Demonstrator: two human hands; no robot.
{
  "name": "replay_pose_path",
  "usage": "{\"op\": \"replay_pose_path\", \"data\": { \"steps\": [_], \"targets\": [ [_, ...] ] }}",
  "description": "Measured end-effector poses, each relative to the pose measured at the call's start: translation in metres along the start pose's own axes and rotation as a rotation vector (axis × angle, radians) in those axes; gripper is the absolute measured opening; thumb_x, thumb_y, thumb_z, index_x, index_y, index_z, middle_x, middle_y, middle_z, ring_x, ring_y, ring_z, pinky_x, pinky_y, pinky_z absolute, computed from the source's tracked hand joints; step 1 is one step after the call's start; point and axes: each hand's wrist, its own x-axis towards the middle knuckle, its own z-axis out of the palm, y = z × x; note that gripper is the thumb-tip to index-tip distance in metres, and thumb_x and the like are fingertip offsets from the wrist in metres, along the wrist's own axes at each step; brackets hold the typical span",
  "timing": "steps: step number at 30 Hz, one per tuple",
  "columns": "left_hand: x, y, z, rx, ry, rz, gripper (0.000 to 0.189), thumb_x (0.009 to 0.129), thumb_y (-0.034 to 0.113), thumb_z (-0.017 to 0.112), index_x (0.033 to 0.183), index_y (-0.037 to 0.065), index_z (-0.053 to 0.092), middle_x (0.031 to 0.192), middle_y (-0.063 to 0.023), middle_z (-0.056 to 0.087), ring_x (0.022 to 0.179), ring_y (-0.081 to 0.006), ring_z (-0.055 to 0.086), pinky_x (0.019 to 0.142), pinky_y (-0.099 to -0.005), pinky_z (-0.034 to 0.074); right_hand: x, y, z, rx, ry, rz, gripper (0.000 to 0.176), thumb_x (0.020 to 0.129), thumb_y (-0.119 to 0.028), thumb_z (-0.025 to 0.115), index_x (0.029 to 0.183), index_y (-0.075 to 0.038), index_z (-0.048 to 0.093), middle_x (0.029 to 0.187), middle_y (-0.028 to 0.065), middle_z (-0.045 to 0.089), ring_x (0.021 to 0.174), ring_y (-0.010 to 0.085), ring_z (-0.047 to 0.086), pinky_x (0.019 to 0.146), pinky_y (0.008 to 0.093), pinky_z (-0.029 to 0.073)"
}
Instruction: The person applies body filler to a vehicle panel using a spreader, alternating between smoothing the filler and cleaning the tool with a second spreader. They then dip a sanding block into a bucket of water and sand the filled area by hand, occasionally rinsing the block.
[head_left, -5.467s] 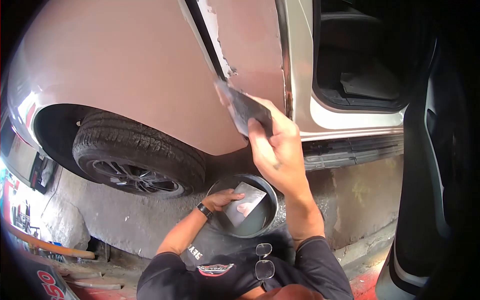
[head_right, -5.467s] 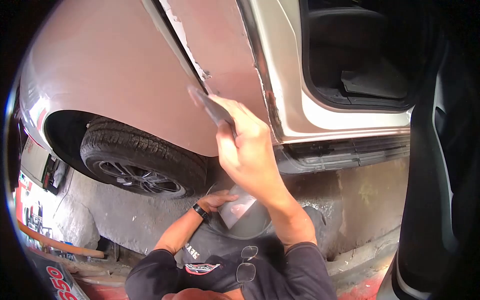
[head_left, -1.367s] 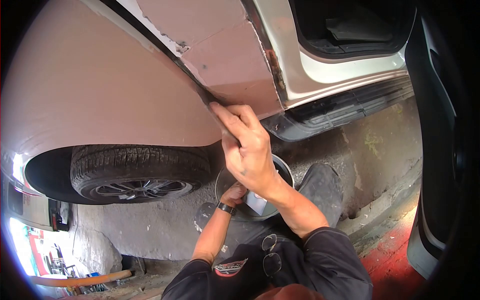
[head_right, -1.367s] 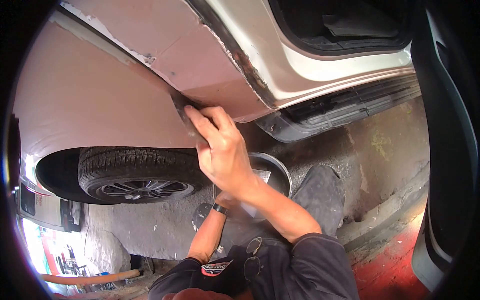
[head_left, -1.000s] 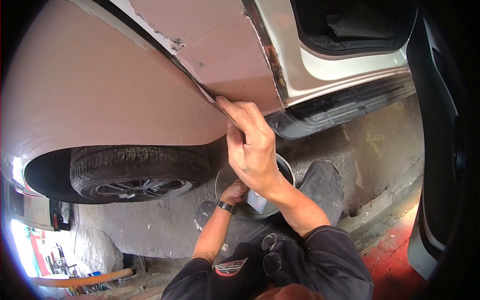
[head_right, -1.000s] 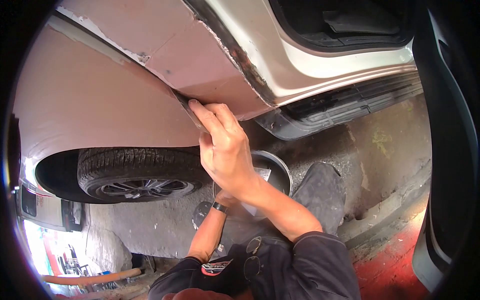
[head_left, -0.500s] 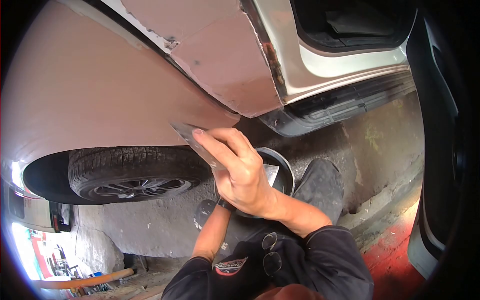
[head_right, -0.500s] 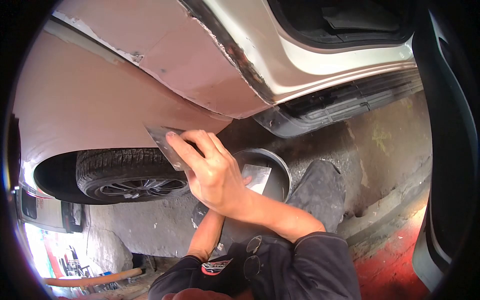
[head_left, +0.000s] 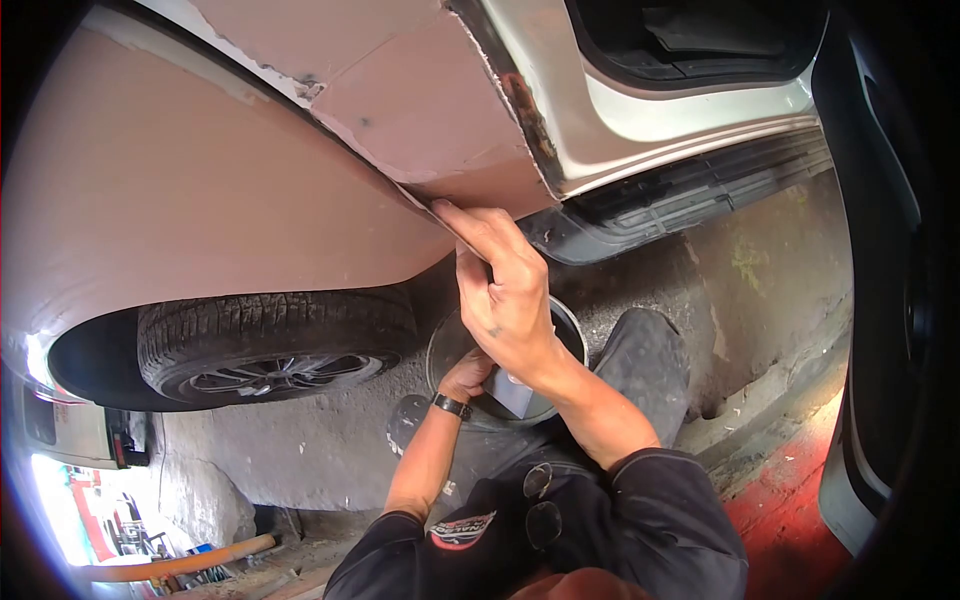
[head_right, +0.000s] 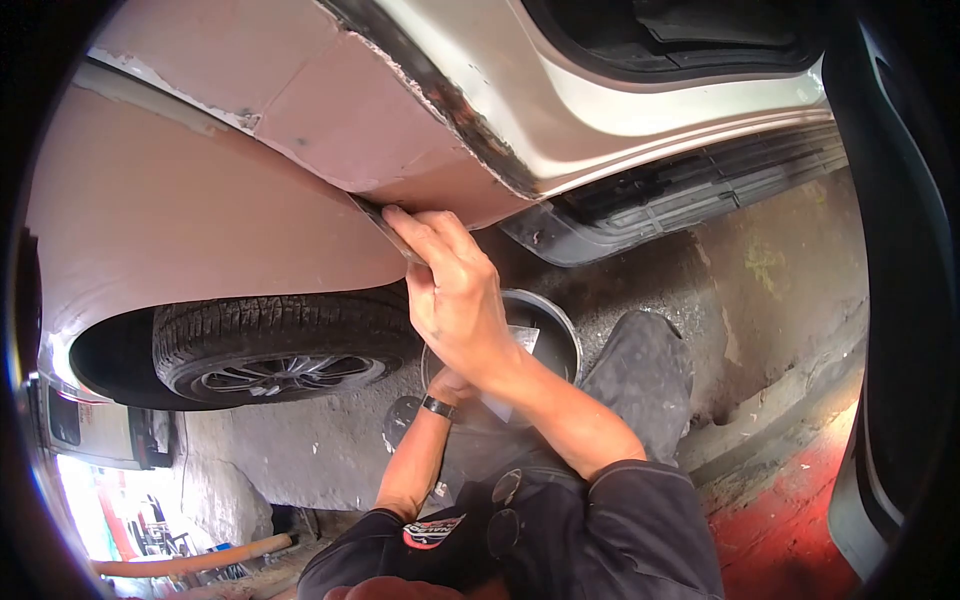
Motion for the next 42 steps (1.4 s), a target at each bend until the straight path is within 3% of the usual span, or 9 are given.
{"op": "replay_pose_path", "data": {
  "steps": [8, 11, 14, 17, 26, 29, 32, 38, 42],
  "targets": [
    [0.0, -0.005, -0.01, -0.007, -0.02, 0.008, 0.058, 0.092, 0.015, 0.075, 0.144, 0.005, 0.052, 0.143, -0.0071, 0.057, 0.13, -0.0198, 0.054, 0.11, -0.0352, 0.043, -0.001, 0.001, 0.01, 0.011, -0.008, 0.005, 0.056, 0.074, 0.016, 0.058, 0.126, -0.003, 0.065, 0.108, 0.0156, 0.063, 0.096, 0.0355, 0.065, 0.083, 0.0406, 0.053],
    [0.002, -0.003, -0.009, -0.003, -0.01, 0.007, 0.057, 0.092, 0.015, 0.075, 0.144, 0.005, 0.052, 0.143, -0.0072, 0.057, 0.13, -0.0198, 0.054, 0.11, -0.0353, 0.043, -0.004, -0.002, 0.008, -0.047, -0.032, -0.039, 0.052, 0.078, 0.021, 0.054, 0.124, 0.001, 0.066, 0.108, 0.0157, 0.065, 0.091, 0.0265, 0.067, 0.08, 0.0301, 0.052],
    [0.004, -0.003, -0.009, -0.003, -0.003, 0.008, 0.057, 0.092, 0.016, 0.075, 0.144, 0.005, 0.052, 0.143, -0.0072, 0.058, 0.13, -0.0199, 0.054, 0.11, -0.0353, 0.043, -0.012, -0.006, -0.002, -0.002, -0.099, -0.059, 0.053, 0.078, 0.021, 0.053, 0.124, 0.001, 0.066, 0.108, 0.0156, 0.065, 0.09, 0.0266, 0.066, 0.078, 0.0308, 0.053],
    [0.002, -0.003, -0.008, -0.001, 0.004, 0.003, 0.057, 0.092, 0.016, 0.075, 0.143, 0.005, 0.052, 0.143, -0.0073, 0.058, 0.13, -0.0199, 0.054, 0.11, -0.0354, 0.043, -0.016, -0.005, -0.003, 0.01, -0.041, 0.01, 0.061, 0.07, 0.017, 0.06, 0.127, -0.003, 0.064, 0.109, 0.0153, 0.063, 0.098, 0.0363, 0.064, 0.084, 0.0414, 0.053],
    [0.001, -0.003, -0.012, 0.004, 0.032, 0.008, 0.056, 0.093, 0.016, 0.074, 0.143, 0.005, 0.052, 0.142, -0.0074, 0.058, 0.129, -0.02, 0.054, 0.109, -0.0355, 0.043, -0.006, 0.006, 0.011, -0.013, 0.018, -0.008, 0.064, 0.07, 0.018, 0.059, 0.13, -0.004, 0.063, 0.113, 0.0149, 0.062, 0.101, 0.0361, 0.064, 0.085, 0.0416, 0.054],
    [0.002, -0.001, -0.011, -0.001, 0.037, 0.015, 0.056, 0.093, 0.016, 0.074, 0.143, 0.005, 0.052, 0.142, -0.0075, 0.058, 0.129, -0.02, 0.054, 0.109, -0.0356, 0.044, -0.004, 0.002, 0.013, -0.016, 0.021, -0.016, 0.054, 0.076, 0.021, 0.055, 0.125, 0.002, 0.066, 0.108, 0.0159, 0.065, 0.092, 0.0296, 0.066, 0.083, 0.0329, 0.053],
    [0.008, 0.002, -0.01, -0.01, 0.04, 0.031, 0.056, 0.093, 0.016, 0.074, 0.143, 0.005, 0.052, 0.142, -0.0075, 0.058, 0.129, -0.0201, 0.054, 0.109, -0.0356, 0.044, -0.01, 0.005, 0.014, -0.034, -0.02, -0.07, 0.065, 0.067, 0.017, 0.063, 0.129, -0.004, 0.065, 0.112, 0.014, 0.062, 0.1, 0.0354, 0.064, 0.085, 0.0426, 0.054],
    [0.019, 0.004, -0.007, -0.029, 0.035, 0.054, 0.055, 0.093, 0.017, 0.074, 0.143, 0.005, 0.053, 0.142, -0.0076, 0.058, 0.129, -0.0201, 0.054, 0.109, -0.0357, 0.044, -0.014, -0.006, -0.001, -0.041, -0.039, -0.004, 0.066, 0.066, 0.016, 0.065, 0.129, -0.004, 0.064, 0.113, 0.0139, 0.062, 0.1, 0.0356, 0.063, 0.085, 0.0433, 0.053],
    [0.014, 0.001, -0.007, -0.023, 0.027, 0.037, 0.055, 0.093, 0.017, 0.074, 0.143, 0.005, 0.053, 0.142, -0.0077, 0.058, 0.129, -0.0202, 0.054, 0.109, -0.0358, 0.044, -0.005, -0.001, 0.006, -0.069, 0.01, -0.026, 0.058, 0.075, 0.021, 0.054, 0.128, 0.001, 0.064, 0.11, 0.0167, 0.064, 0.089, 0.0306, 0.066, 0.08, 0.0324, 0.053]
  ]
}}
